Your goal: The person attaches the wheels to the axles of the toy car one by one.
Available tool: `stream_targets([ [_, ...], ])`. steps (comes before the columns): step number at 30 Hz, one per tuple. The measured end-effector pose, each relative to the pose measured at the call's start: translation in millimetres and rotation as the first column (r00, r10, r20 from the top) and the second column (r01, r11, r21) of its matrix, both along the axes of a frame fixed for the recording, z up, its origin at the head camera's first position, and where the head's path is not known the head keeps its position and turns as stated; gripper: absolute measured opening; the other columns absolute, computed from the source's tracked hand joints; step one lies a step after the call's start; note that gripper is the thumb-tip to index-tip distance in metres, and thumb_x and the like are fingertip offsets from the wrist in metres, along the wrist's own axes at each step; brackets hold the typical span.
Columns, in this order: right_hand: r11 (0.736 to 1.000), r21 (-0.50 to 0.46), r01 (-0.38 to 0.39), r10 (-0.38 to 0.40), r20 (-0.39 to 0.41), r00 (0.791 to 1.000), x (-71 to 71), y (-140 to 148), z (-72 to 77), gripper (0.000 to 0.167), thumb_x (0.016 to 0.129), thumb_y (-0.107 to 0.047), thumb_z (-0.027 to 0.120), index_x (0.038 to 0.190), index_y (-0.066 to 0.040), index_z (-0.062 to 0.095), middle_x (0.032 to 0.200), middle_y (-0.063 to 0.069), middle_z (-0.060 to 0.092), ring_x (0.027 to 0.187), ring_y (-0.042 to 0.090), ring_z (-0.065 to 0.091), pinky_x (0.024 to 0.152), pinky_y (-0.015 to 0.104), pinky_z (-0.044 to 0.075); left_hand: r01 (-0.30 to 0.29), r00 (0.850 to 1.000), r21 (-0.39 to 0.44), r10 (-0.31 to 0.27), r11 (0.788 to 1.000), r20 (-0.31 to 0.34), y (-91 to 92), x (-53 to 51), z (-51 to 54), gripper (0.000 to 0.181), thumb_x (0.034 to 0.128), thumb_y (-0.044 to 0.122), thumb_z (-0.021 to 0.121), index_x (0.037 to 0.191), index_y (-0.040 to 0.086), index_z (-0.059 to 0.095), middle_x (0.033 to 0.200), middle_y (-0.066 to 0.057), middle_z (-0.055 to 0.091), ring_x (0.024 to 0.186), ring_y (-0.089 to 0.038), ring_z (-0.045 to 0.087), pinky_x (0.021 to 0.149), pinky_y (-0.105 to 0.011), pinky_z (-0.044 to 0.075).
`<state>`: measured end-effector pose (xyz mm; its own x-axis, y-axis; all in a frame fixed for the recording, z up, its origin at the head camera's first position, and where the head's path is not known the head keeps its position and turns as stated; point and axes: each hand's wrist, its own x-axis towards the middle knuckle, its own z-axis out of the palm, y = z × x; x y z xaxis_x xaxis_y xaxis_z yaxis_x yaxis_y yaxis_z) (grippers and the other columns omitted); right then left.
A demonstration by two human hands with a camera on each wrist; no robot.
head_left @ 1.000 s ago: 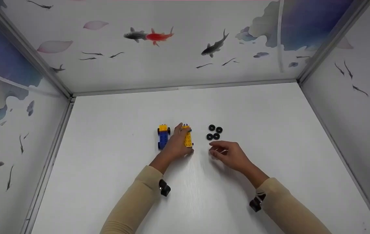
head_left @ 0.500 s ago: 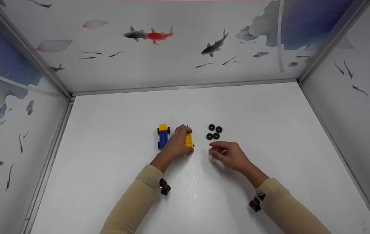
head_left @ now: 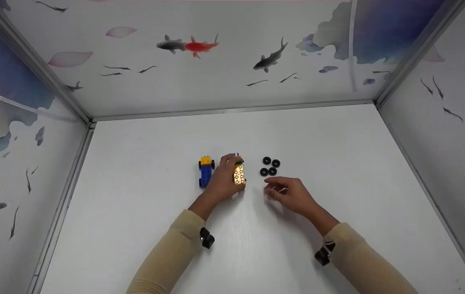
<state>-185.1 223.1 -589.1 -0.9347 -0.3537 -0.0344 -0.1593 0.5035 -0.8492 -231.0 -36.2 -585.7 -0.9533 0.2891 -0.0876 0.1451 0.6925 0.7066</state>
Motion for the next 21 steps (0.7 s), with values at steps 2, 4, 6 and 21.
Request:
stream_targets([
  [2, 1.0, 0.0, 0.0, 0.0, 0.001, 1.0, -0.5, 0.7, 0.1, 0.037, 0.105, -0.007, 0.074, 0.14, 0.003, 0.071, 0.12, 0.016, 0.082, 0.104, 0.028, 0.081, 0.091, 0.036, 0.067, -0.011, 1.0, 0.025, 0.011, 1.0, 0.001, 0.0, 0.6, 2.5, 0.081, 0.0898, 0.014, 0.088, 0.159, 0.022, 0.048, 0.175, -0.005, 0.032, 0.137, -0.034, 0.06, 0.117, -0.05, 0.056],
  [4, 1.0, 0.004, 0.003, -0.003, 0.005, 1.0, -1.0, 1.2, 0.7, 0.037, 0.105, -0.008, 0.074, 0.14, 0.003, 0.072, 0.12, 0.016, 0.082, 0.104, 0.027, 0.08, 0.091, 0.036, 0.067, -0.028, 1.0, 0.054, 0.028, 0.998, 0.012, 0.1, 1.4, 5.2, 0.081, 0.0885, 0.011, 0.089, 0.157, 0.023, 0.049, 0.176, -0.003, 0.03, 0.136, -0.033, 0.06, 0.116, -0.049, 0.057],
  [6, 1.0, 0.008, 0.009, -0.009, 0.01, 1.0, -1.6, 1.3, 1.7, 0.037, 0.105, -0.007, 0.074, 0.14, 0.002, 0.072, 0.121, 0.015, 0.082, 0.105, 0.027, 0.08, 0.091, 0.037, 0.067, -0.048, 0.999, 0.076, 0.046, 0.996, 0.025, 0.1, 2.1, 7.4, 0.08, 0.0869, 0.009, 0.091, 0.155, 0.024, 0.051, 0.176, 0.0, 0.028, 0.138, -0.032, 0.059, 0.117, -0.047, 0.057],
  [21, 0.998, 0.032, 0.045, -0.044, -0.027, 0.999, -6.0, 4.6, 1.0, 0.035, 0.103, -0.008, 0.076, 0.138, 0.001, 0.074, 0.118, 0.014, 0.082, 0.108, 0.028, 0.08, 0.094, 0.04, 0.067, -0.167, 0.98, 0.23, 0.136, 0.959, 0.144, -2.6, 4.0, 10.0, 0.074, 0.086, 0.003, 0.094, 0.147, 0.027, 0.06, 0.174, -0.001, 0.023, 0.113, -0.024, 0.068, 0.1, -0.034, 0.065],
])
